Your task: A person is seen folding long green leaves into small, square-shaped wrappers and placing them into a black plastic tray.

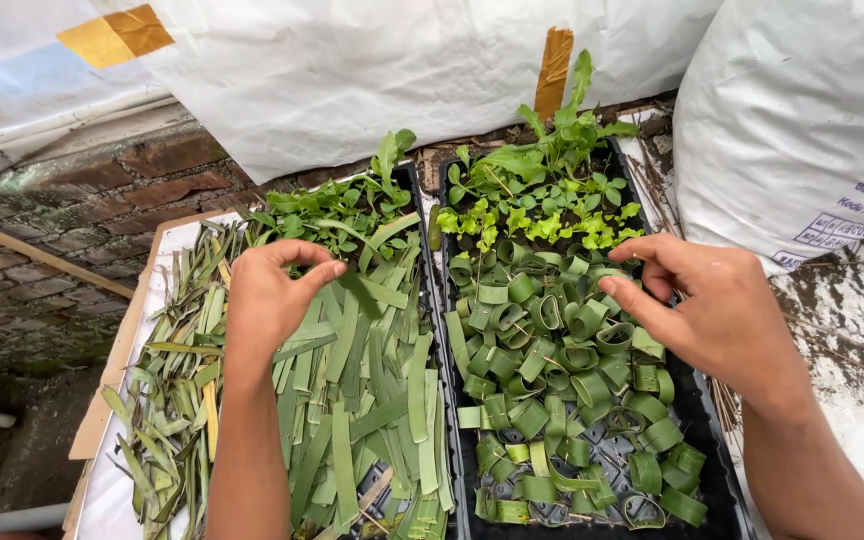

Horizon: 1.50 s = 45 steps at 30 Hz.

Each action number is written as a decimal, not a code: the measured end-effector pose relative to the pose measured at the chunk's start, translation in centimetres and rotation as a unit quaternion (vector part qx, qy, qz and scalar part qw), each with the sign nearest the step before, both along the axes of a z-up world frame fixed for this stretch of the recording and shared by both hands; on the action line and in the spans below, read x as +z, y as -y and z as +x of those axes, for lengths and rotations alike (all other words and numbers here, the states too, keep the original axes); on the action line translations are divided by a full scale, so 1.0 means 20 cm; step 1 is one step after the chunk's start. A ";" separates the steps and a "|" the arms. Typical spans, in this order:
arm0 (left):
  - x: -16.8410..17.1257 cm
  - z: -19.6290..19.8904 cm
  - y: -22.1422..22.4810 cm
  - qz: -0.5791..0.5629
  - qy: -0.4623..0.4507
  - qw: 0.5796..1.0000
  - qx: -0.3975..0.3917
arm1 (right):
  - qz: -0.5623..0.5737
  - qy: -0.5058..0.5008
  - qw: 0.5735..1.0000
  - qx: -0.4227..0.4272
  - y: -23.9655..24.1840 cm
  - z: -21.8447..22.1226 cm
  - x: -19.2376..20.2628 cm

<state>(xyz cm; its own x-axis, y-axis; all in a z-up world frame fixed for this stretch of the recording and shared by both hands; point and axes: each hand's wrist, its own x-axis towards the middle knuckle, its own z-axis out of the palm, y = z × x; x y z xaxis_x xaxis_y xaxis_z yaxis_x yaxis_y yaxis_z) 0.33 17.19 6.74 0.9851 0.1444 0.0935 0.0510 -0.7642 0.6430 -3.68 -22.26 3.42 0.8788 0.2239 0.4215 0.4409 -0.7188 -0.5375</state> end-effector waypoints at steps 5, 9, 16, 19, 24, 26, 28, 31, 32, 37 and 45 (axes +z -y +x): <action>-0.02 0.07 0.20 -0.233 0.019 0.965 -0.115 | -0.017 0.004 0.997 0.079 -0.11 0.00 -0.03; -0.12 0.13 0.45 -0.390 0.014 0.894 -0.221 | -0.017 0.091 0.969 0.229 -0.20 0.01 -0.16; -0.25 0.08 0.69 -0.470 0.017 0.856 -0.213 | 0.061 0.150 0.967 0.199 -0.17 0.03 -0.15; -0.37 0.08 0.74 -0.509 0.047 0.824 -0.245 | 0.089 0.104 0.974 0.181 -0.17 0.03 -0.16; -0.35 0.04 0.82 -0.467 0.176 0.835 -0.233 | 0.149 0.039 0.976 0.156 -0.19 0.00 -0.13; -0.32 0.02 0.82 -0.430 0.202 0.848 -0.233 | 0.183 0.021 0.971 0.151 -0.20 -0.02 -0.11; -0.31 0.02 0.83 -0.393 0.227 0.860 -0.232 | 0.217 0.003 0.965 0.144 -0.20 -0.02 -0.11; -0.30 0.00 0.82 -0.376 0.263 0.854 -0.247 | 0.235 -0.013 0.968 0.084 -0.20 -0.03 -0.14; -0.30 0.01 0.82 -0.359 0.298 0.848 -0.251 | 0.245 -0.023 0.967 0.074 -0.19 -0.02 -0.14; -0.31 0.01 0.82 -0.296 0.375 0.831 -0.283 | 0.239 -0.041 0.968 0.065 -0.17 0.02 -0.16; -0.26 0.01 0.77 -0.141 0.456 0.764 -0.436 | 0.294 -0.080 0.946 0.111 -0.15 0.01 -0.11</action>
<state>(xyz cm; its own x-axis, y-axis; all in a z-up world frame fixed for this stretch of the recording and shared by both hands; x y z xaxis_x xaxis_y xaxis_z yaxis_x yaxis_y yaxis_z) 0.59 1.84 1.51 0.2635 -0.3877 0.8833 -0.9642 -0.0779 0.2535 -3.48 -19.22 1.30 0.9010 0.1782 0.3956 0.4246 -0.1738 -0.8886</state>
